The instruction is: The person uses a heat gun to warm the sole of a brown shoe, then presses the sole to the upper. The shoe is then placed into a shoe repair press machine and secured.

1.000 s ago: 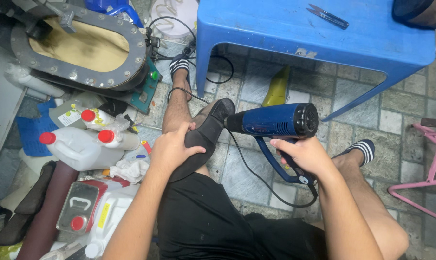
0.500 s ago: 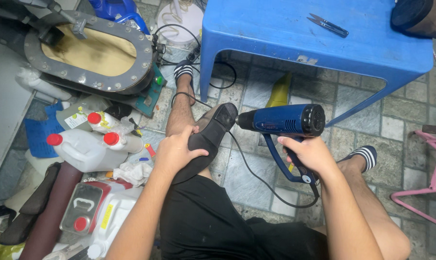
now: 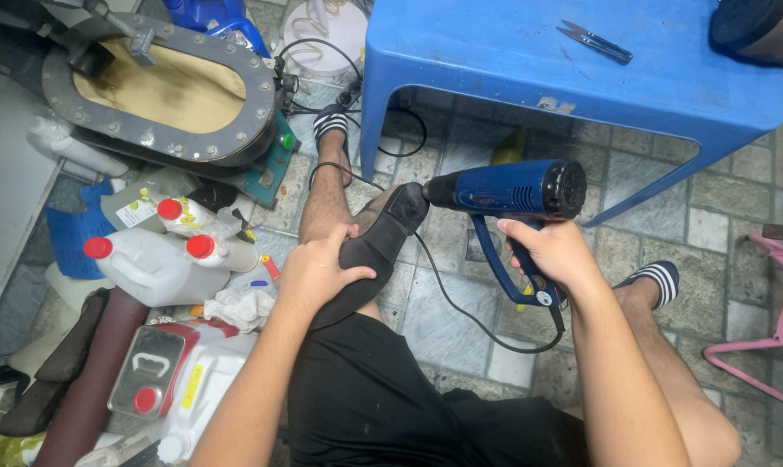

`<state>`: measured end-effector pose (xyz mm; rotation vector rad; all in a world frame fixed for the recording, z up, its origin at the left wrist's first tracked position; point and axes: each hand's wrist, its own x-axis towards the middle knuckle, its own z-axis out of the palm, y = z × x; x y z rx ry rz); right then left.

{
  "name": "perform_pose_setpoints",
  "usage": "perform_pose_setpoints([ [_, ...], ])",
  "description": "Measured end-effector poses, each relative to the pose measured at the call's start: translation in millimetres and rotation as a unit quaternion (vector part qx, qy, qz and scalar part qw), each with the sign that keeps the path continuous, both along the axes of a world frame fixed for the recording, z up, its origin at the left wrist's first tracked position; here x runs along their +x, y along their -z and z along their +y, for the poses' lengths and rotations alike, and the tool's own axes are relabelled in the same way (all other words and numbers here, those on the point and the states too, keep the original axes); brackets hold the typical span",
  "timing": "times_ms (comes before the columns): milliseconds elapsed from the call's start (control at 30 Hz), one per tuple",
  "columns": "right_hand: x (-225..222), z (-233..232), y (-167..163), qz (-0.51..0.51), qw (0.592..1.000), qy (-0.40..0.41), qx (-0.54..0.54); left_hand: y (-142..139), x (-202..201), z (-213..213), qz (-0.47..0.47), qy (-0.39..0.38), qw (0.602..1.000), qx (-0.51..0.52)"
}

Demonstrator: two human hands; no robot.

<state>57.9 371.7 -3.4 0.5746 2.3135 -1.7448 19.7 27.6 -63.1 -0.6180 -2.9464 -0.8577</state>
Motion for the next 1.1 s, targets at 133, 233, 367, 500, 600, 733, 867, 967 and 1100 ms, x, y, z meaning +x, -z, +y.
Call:
perform_pose_setpoints([
  [133, -5, -5, 0, 0.007, 1.000, -0.003, 0.005, 1, 0, -1, -0.016, -0.010, 1.000, -0.019],
  [233, -5, -7, 2, 0.013, 1.000, -0.004, -0.011, 2, 0, -1, -0.006, -0.003, 1.000, -0.005],
  [367, -6, -12, 2, 0.020, 1.000, -0.020, -0.010, 3, 0, -2, -0.004, -0.003, 1.000, -0.002],
  [500, -4, -18, -5, 0.031, 0.999, -0.037, -0.002, 2, 1, -2, 0.002, -0.001, 1.000, 0.001],
  [600, -1, -22, -11, 0.026, 0.999, -0.045, 0.009, 1, 1, -2, -0.013, -0.008, 1.000, -0.019],
  [733, 3, -26, -18, 0.027, 0.998, -0.052, -0.008, 0, 1, -1, 0.005, -0.005, 1.000, -0.011],
  [867, 10, -29, -24, 0.018, 0.998, -0.062, -0.014, 0, 1, 0, -0.007, -0.010, 1.000, -0.024],
  [967, 15, -29, -25, -0.005, 0.998, -0.061, 0.017, 0, 1, 0, -0.003, -0.010, 1.000, -0.022],
  [1100, 23, -28, -19, 0.002, 0.999, -0.043, -0.006, 1, 1, -1, -0.005, -0.007, 1.000, -0.017],
])
